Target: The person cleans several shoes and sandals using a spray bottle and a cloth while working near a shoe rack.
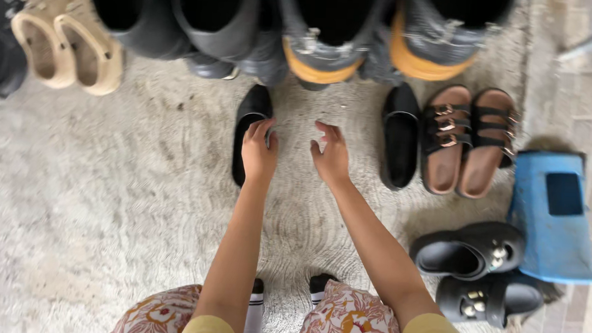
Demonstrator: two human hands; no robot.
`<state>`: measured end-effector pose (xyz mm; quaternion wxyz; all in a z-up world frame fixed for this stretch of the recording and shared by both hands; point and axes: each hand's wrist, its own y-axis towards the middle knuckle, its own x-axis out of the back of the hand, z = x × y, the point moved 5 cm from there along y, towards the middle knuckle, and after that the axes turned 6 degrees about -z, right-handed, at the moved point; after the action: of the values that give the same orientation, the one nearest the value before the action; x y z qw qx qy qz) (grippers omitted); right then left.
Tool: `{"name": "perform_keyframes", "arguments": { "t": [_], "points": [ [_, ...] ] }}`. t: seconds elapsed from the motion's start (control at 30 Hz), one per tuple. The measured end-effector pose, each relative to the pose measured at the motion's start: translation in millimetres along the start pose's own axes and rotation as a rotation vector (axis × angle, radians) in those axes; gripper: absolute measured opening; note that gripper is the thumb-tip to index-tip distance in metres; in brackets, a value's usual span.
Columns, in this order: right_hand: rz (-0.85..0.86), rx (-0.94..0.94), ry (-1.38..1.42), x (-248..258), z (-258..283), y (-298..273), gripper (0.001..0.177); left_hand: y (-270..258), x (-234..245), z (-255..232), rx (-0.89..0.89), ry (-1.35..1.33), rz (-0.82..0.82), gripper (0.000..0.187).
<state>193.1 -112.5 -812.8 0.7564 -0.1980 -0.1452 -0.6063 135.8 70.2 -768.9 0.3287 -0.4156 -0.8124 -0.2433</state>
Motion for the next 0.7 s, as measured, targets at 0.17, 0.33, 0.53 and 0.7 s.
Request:
{"name": "perform_keyframes", "arguments": {
  "t": [0.17,0.33,0.53,0.7],
  "points": [
    [0.270,-0.061,0.092,-78,9,-1,0.051,-21,31,64,0.125,0.373,-0.173,0.045],
    [0.445,-0.268,0.065,-103,10,-20,0.062,-46,19,108,0.377,0.281,0.080,0.048],
    [0.111,-0.056,-0.242,-32,-4,-21,0.051,-66,-14,50,0.276,-0.001,0.073,0.045],
    [-0.052,-0.147,-0.258,48,-20,-29,0.043,-86,-71,-3,0.236,-0.125,0.137,0.047]
  ]
}}
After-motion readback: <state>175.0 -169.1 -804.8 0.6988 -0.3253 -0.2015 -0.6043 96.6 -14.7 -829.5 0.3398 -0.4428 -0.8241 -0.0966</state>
